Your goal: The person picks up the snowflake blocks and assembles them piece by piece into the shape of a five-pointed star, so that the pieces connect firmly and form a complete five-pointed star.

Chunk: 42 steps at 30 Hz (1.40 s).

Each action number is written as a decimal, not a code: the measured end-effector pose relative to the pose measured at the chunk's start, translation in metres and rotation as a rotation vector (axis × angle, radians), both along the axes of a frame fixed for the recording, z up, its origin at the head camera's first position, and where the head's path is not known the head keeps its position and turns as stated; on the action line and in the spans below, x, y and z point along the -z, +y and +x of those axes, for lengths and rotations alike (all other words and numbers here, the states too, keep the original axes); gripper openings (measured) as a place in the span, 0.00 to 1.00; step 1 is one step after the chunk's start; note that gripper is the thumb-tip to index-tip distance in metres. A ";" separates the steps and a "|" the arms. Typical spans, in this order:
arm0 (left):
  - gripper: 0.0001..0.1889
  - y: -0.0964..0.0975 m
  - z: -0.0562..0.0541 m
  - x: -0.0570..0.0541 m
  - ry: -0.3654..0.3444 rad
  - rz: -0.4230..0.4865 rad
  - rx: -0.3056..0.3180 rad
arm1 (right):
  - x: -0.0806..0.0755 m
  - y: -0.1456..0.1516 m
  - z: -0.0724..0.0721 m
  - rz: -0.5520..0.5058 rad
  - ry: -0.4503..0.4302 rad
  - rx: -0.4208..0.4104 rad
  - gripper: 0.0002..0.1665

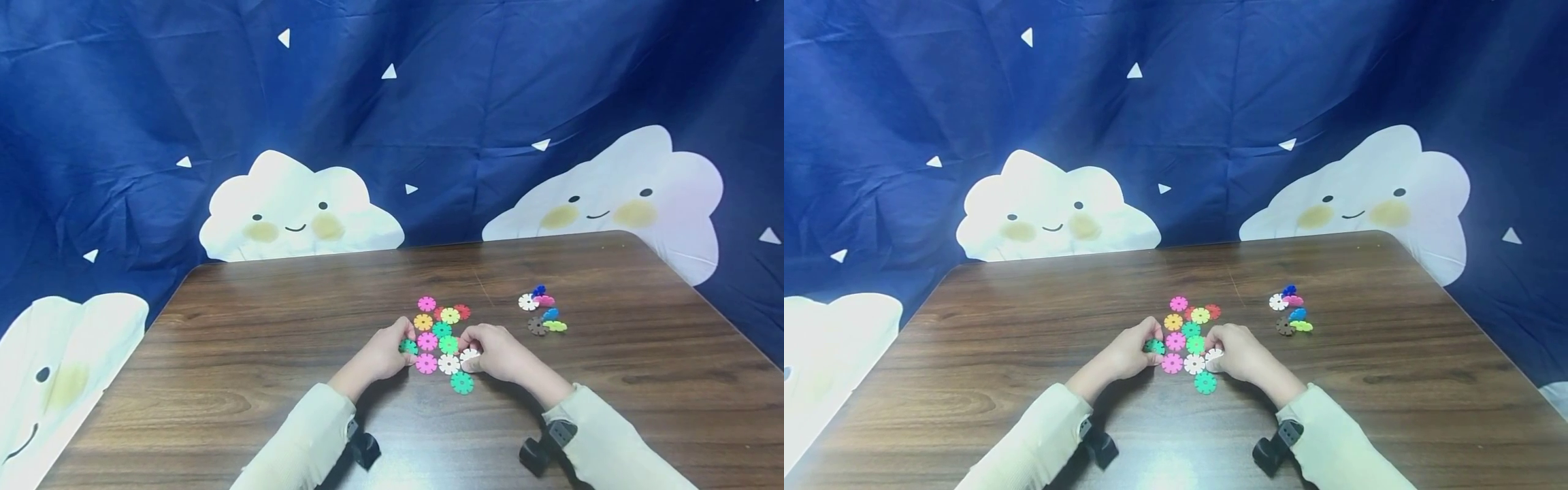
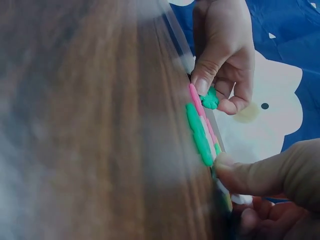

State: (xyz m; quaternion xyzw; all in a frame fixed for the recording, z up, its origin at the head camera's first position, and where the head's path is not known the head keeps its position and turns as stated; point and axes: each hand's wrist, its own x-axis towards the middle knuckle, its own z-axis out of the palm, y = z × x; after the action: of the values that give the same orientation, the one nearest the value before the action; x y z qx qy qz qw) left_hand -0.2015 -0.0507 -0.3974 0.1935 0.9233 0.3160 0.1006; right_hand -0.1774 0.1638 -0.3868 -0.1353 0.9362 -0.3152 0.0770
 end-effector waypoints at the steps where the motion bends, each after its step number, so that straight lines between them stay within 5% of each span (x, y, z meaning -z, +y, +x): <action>1: 0.14 -0.001 0.001 0.000 0.011 0.013 -0.001 | 0.000 0.000 0.001 -0.006 0.004 -0.001 0.11; 7: 0.05 -0.002 0.009 0.006 0.084 0.084 -0.045 | 0.001 0.004 0.004 -0.057 0.021 -0.017 0.10; 11: 0.06 0.000 0.014 0.009 0.072 0.236 -0.136 | 0.003 0.005 0.006 -0.074 0.043 -0.008 0.10; 18: 0.10 0.006 0.023 0.007 -0.102 0.666 -0.299 | 0.004 0.003 0.012 -0.154 0.078 0.010 0.10; 27: 0.13 0.016 0.031 -0.002 -0.246 0.932 -0.341 | 0.008 -0.008 0.015 -0.382 0.194 0.098 0.08; 34: 0.15 0.022 0.035 -0.002 -0.275 1.010 -0.357 | 0.010 -0.016 0.018 -0.428 0.296 0.092 0.06; 42: 0.15 0.028 0.038 -0.002 -0.270 1.040 -0.349 | 0.008 -0.022 0.022 -0.364 0.394 0.057 0.08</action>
State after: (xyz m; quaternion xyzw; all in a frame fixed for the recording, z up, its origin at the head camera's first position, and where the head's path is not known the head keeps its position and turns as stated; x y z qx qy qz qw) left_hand -0.1639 -0.0229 -0.3954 0.0197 0.6433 0.7634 0.0555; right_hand -0.1558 0.1420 -0.3951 -0.1793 0.8644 -0.4479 -0.1413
